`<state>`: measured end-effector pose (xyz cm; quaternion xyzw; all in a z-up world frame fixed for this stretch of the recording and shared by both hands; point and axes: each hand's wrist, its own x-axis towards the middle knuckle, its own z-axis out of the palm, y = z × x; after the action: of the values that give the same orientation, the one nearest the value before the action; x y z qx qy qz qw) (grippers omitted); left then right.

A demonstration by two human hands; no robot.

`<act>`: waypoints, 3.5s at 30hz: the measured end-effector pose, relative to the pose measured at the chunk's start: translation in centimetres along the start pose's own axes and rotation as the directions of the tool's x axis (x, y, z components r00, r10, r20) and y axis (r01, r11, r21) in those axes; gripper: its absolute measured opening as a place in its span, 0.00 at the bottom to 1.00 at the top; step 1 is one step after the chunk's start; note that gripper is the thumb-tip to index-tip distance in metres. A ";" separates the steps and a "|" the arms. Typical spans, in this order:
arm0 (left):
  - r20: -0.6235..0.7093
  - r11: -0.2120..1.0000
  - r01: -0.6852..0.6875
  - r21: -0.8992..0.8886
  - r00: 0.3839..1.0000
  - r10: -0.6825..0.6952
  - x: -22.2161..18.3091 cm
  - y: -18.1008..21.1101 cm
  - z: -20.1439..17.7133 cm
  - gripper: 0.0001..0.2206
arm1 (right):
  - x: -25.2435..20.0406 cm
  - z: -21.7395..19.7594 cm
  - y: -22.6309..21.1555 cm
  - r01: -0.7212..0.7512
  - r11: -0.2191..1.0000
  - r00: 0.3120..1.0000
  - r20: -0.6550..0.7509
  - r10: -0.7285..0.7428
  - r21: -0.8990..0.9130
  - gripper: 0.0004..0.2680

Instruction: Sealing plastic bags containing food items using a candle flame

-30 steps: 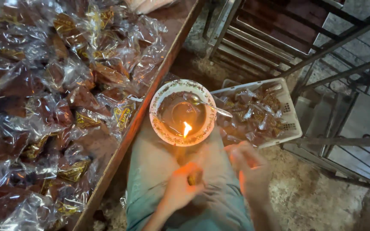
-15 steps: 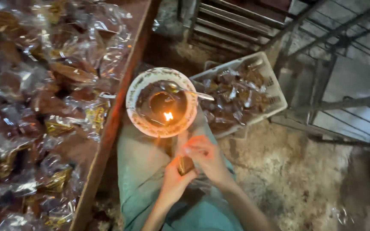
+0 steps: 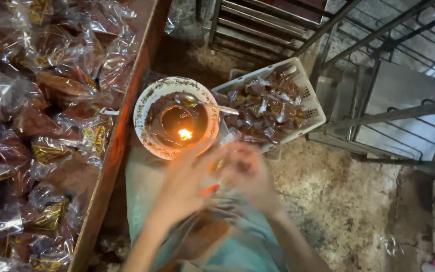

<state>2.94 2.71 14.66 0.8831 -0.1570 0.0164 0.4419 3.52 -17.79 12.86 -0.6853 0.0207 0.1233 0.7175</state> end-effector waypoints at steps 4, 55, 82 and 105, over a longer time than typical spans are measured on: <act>-0.353 0.939 0.200 0.279 0.931 -0.093 1.2 -5.0 -6.9 0.16 | 1.5 -4.5 -2.3 -0.059 0.787 0.877 -0.345 0.336 0.615 0.16; 0.024 -0.198 -0.153 -0.968 0.731 -0.681 -6.5 1.5 -0.9 0.26 | -6.6 8.1 -3.5 0.407 0.809 0.908 0.282 -0.310 -0.423 0.11; -0.377 0.703 0.450 0.551 0.886 -0.272 -6.2 -15.2 5.6 0.16 | 2.9 5.0 10.3 -0.126 0.992 0.991 -0.041 0.125 -0.006 0.20; -0.269 0.794 0.336 0.507 0.937 -0.225 -6.1 -16.1 6.7 0.26 | 1.6 4.3 10.0 0.236 0.890 0.961 0.231 -0.154 -0.389 0.04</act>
<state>1.14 8.08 -2.91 0.9794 0.0313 0.0806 0.1825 2.40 -12.96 3.01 -0.8046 -0.1452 0.1180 0.5636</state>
